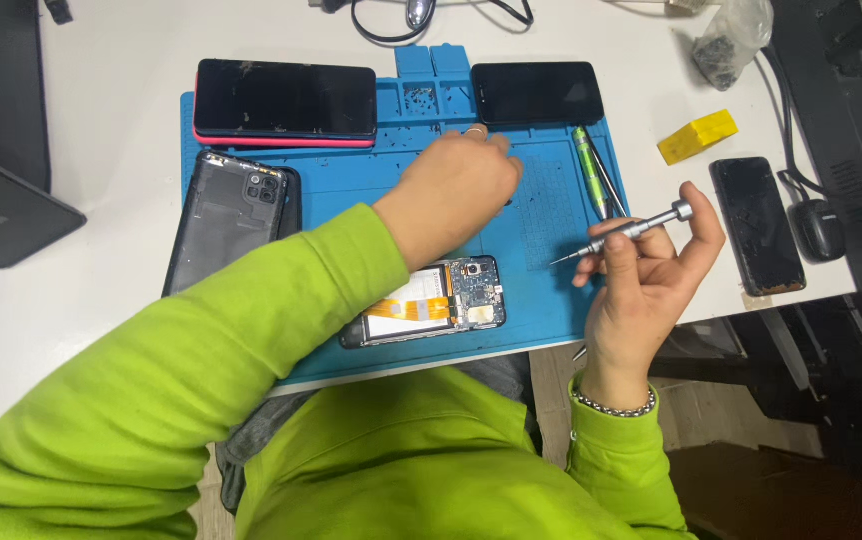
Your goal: The person uses a precision screwdriver to remove screws from the internal frame of a disassembled smartphone. The phone is placed on a blue anti-static mat, and the person systematically unscrews components while keeping the device steady with their other hand.
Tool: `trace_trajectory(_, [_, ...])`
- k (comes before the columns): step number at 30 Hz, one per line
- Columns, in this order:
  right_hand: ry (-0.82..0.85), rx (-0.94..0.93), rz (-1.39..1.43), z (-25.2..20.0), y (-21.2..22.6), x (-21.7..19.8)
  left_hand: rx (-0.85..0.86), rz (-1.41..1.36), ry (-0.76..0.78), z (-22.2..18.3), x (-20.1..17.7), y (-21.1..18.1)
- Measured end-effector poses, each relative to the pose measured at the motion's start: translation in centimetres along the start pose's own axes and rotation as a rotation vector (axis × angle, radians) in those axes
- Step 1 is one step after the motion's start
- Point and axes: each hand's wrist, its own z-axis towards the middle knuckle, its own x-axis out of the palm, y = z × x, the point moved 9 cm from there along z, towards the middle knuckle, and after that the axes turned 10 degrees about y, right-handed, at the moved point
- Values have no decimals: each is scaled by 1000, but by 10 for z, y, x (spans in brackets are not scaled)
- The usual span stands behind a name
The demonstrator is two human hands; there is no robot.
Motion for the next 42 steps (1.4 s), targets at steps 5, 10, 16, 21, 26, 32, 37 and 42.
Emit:
trace_trajectory(5, [39,-6,-18,-1,1,2,131,27,-141,-11,-46,-8])
trace_trajectory(10, [10,12,-2,-4,-1,-3,-8,-354,-123,-28,-102,17])
trace_trajectory(16, [26,19,-5,-7,-4,-6,-149,-944,311,-61,-46,2])
trace_trajectory(21, [14,19,-48,-6,-5,-6,-149,-942,313,-66,-30,-1])
trace_trajectory(26, [40,-17,9,-7,-11,-12,-197,-900,288,-65,-17,3])
trace_trajectory(32, [36,-7,-59,-9,-10,-11,-199,-843,249,-65,-17,3])
trace_trajectory(37, [43,-11,-44,-8,-11,-12,-185,-805,204,-69,-13,1])
trace_trajectory(42, [35,-14,-29,-7,-12,-11,-151,-726,270,-70,-10,-4])
